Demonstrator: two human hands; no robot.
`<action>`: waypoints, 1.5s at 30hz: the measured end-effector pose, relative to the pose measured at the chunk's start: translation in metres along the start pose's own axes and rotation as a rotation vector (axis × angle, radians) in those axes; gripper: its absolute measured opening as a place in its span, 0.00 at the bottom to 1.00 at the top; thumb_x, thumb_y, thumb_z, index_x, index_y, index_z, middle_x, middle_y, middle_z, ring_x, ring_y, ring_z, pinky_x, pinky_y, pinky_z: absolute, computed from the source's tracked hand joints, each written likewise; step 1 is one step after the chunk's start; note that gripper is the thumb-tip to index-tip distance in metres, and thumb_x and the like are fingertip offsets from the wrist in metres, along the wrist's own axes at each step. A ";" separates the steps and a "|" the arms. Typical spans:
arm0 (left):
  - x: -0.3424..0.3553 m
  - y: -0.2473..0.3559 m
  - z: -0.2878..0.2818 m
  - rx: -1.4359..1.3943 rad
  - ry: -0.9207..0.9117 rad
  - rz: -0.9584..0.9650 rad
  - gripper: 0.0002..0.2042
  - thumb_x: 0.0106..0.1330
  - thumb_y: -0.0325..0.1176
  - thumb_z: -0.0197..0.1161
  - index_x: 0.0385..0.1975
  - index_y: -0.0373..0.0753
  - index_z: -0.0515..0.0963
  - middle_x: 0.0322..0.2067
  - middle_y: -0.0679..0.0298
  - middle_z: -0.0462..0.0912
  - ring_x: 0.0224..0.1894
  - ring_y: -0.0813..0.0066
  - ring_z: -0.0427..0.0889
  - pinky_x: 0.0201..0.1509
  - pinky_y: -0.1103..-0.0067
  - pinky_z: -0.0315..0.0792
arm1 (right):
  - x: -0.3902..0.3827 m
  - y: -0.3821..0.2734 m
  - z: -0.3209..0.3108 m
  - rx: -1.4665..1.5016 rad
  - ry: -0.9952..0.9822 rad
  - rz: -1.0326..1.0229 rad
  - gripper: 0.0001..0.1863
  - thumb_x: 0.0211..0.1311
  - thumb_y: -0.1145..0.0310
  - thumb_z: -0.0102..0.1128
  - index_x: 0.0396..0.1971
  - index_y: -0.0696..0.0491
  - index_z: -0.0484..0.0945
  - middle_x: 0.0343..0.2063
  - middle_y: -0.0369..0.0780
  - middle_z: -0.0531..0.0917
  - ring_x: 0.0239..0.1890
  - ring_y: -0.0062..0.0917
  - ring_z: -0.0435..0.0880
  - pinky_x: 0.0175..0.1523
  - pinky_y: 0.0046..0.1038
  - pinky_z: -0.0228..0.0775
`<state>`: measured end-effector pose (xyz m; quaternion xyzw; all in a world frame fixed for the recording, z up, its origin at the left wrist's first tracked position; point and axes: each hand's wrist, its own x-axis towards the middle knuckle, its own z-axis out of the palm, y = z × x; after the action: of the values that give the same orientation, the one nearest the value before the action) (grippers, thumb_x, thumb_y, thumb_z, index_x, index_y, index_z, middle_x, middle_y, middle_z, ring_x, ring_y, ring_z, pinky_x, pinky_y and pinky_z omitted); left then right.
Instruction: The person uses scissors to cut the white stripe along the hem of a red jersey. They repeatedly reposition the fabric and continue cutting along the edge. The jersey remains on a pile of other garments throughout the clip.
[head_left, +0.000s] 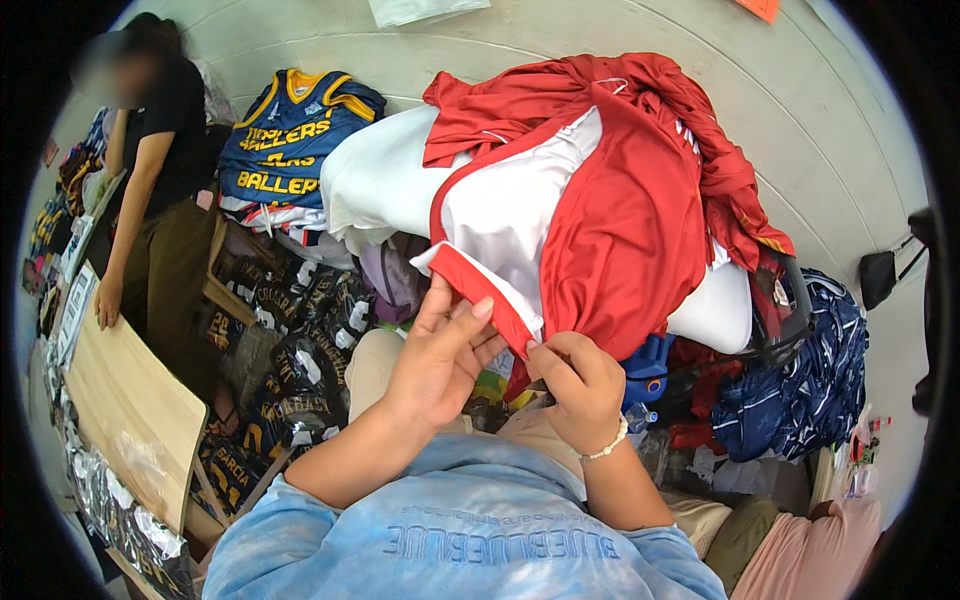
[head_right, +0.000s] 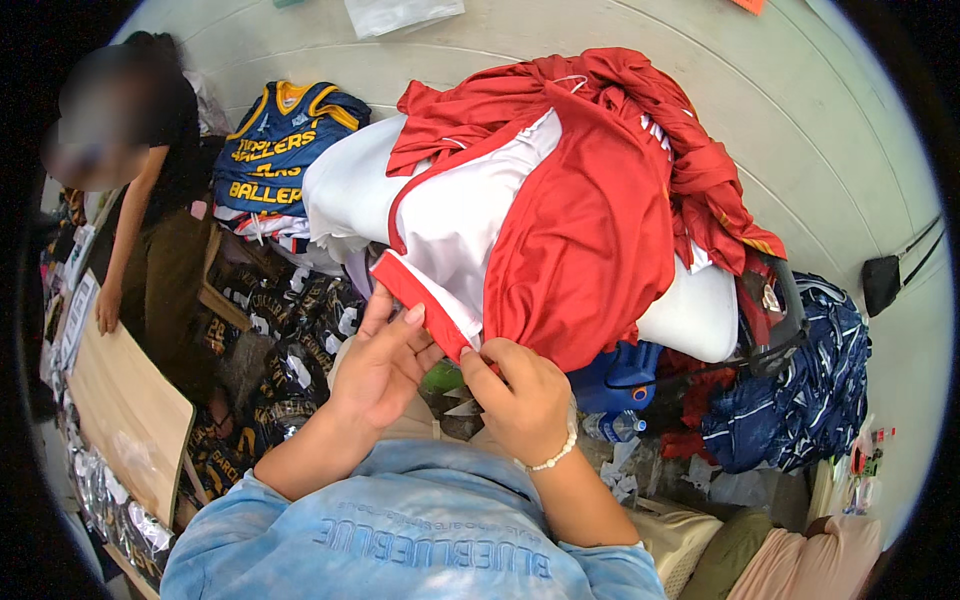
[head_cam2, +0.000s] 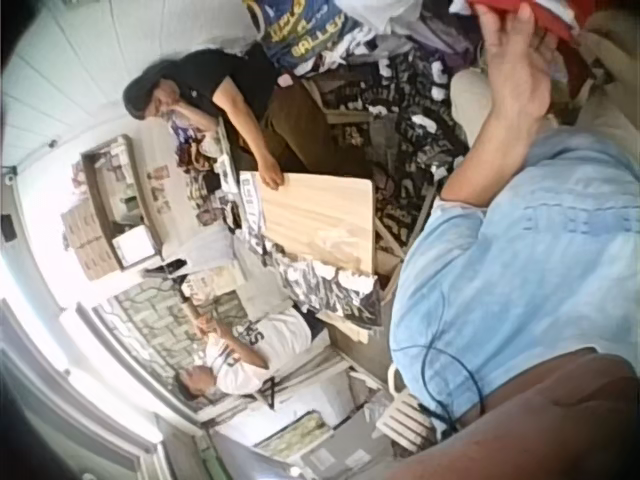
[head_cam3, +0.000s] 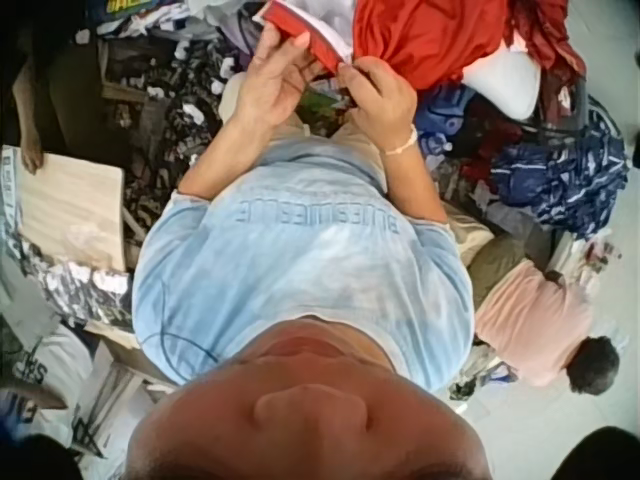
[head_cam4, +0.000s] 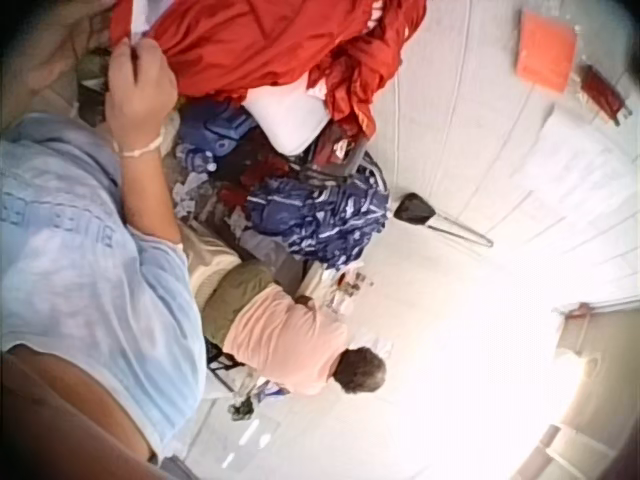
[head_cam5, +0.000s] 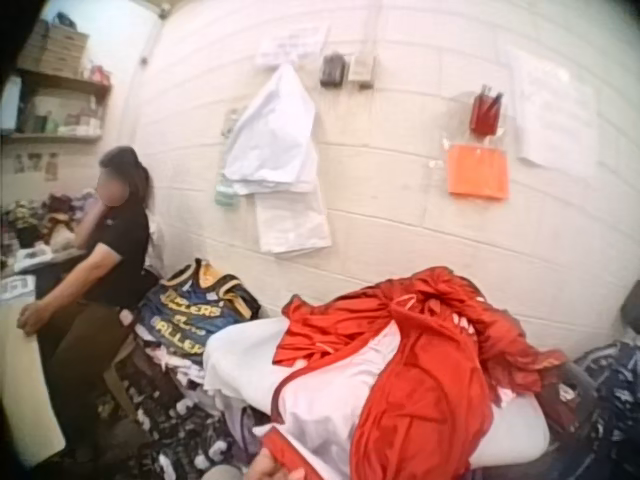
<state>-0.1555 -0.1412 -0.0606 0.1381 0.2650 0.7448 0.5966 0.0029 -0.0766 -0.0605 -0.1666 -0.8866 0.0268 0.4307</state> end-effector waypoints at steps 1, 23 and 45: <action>-0.001 0.000 0.003 0.064 -0.019 0.052 0.33 0.66 0.26 0.59 0.68 0.49 0.52 0.50 0.66 0.75 0.52 0.74 0.77 0.55 0.74 0.74 | -0.001 -0.001 -0.002 -0.004 -0.006 0.006 0.12 0.43 0.77 0.63 0.32 0.54 0.81 0.27 0.37 0.76 0.22 0.26 0.77 0.23 0.25 0.68; -0.005 0.011 0.010 0.315 -0.255 0.286 0.49 0.59 0.11 0.55 0.70 0.49 0.27 0.54 0.55 0.72 0.56 0.69 0.75 0.59 0.72 0.70 | 0.017 -0.016 -0.033 0.372 -0.064 0.385 0.21 0.52 0.65 0.71 0.41 0.60 0.74 0.30 0.44 0.79 0.28 0.28 0.81 0.31 0.25 0.72; -0.009 0.011 0.013 0.378 -0.355 0.285 0.50 0.59 0.10 0.54 0.70 0.48 0.25 0.57 0.50 0.71 0.59 0.64 0.74 0.61 0.70 0.69 | 0.021 -0.008 -0.035 0.264 0.059 0.211 0.19 0.38 0.66 0.79 0.30 0.57 0.79 0.21 0.40 0.81 0.20 0.25 0.80 0.24 0.22 0.69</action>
<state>-0.1552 -0.1485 -0.0431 0.4109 0.2686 0.7227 0.4866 0.0158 -0.0806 -0.0209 -0.2016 -0.8399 0.1831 0.4694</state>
